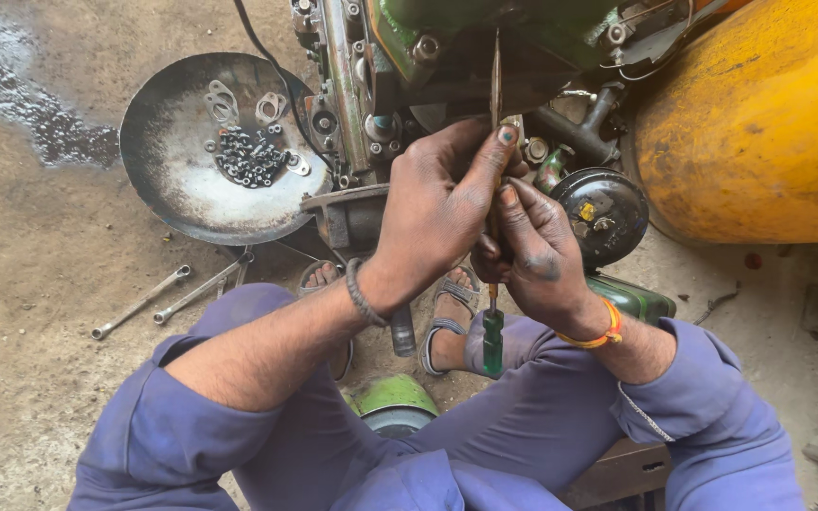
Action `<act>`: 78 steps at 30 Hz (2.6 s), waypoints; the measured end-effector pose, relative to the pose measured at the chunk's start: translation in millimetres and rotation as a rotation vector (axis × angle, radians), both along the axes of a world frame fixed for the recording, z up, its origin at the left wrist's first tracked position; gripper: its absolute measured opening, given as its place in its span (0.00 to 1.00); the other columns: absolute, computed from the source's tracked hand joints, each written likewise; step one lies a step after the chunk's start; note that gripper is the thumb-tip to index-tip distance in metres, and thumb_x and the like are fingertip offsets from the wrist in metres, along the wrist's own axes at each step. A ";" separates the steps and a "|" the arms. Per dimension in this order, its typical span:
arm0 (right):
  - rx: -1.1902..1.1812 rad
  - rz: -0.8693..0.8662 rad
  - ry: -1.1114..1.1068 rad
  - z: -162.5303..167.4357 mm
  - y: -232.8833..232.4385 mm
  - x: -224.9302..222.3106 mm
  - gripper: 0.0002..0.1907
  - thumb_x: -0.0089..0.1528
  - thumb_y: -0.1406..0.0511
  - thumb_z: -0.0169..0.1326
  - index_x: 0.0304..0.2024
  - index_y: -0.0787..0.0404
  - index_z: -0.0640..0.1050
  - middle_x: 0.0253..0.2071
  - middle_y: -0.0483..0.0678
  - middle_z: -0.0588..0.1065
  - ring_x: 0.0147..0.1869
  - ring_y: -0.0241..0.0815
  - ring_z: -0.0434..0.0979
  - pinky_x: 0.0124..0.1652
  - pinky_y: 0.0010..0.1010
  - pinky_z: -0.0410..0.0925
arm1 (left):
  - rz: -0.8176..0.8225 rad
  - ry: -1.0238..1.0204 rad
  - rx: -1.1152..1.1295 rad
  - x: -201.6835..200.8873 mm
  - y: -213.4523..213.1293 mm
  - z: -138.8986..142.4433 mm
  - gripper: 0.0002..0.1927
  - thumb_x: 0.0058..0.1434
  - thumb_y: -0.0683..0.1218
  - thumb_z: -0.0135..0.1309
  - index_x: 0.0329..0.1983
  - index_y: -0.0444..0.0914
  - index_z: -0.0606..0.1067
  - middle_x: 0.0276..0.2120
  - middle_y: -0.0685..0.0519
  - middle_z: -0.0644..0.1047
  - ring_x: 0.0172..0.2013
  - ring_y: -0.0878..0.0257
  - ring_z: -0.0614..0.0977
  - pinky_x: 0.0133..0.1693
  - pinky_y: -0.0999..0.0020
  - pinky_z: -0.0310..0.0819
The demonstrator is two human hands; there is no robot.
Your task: The person sits on the floor and uses a wrench and a screwdriver to tighten bolts and adjust components on a green engine. They switch between tools to work on different parts of the engine block.
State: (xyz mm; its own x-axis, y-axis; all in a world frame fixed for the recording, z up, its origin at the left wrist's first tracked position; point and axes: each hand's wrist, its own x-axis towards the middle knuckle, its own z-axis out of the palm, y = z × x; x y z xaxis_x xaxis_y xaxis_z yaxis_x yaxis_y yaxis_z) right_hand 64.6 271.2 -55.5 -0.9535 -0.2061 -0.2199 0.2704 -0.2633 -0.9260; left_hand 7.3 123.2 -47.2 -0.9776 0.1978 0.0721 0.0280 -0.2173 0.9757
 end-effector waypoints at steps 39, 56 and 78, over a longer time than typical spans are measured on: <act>0.239 -0.188 0.127 8.4 -16.4 0.4 0.14 0.75 0.63 0.44 0.41 0.67 0.74 0.26 0.44 0.73 0.19 0.29 0.67 0.18 0.22 0.59 | -0.128 -0.060 -0.058 -13.5 2.0 -9.8 0.16 0.72 0.48 0.47 0.39 0.33 0.80 0.30 0.52 0.84 0.28 0.68 0.81 0.31 0.69 0.77; 0.410 -0.158 0.150 21.2 22.9 2.8 0.16 0.75 0.62 0.42 0.52 0.66 0.77 0.19 0.49 0.70 0.14 0.29 0.59 0.15 0.20 0.54 | -0.210 0.304 -0.768 0.7 -18.2 -10.9 0.15 0.66 0.53 0.54 0.43 0.36 0.74 0.26 0.41 0.80 0.30 0.41 0.83 0.32 0.46 0.76; -0.410 0.159 0.042 32.2 56.1 6.5 0.13 0.73 0.69 0.41 0.56 0.72 0.70 0.42 0.65 0.77 0.17 0.37 0.66 0.25 0.30 0.65 | -0.132 0.629 -1.079 8.9 -35.3 -0.6 0.10 0.67 0.51 0.54 0.39 0.40 0.77 0.22 0.49 0.80 0.29 0.51 0.84 0.28 0.55 0.75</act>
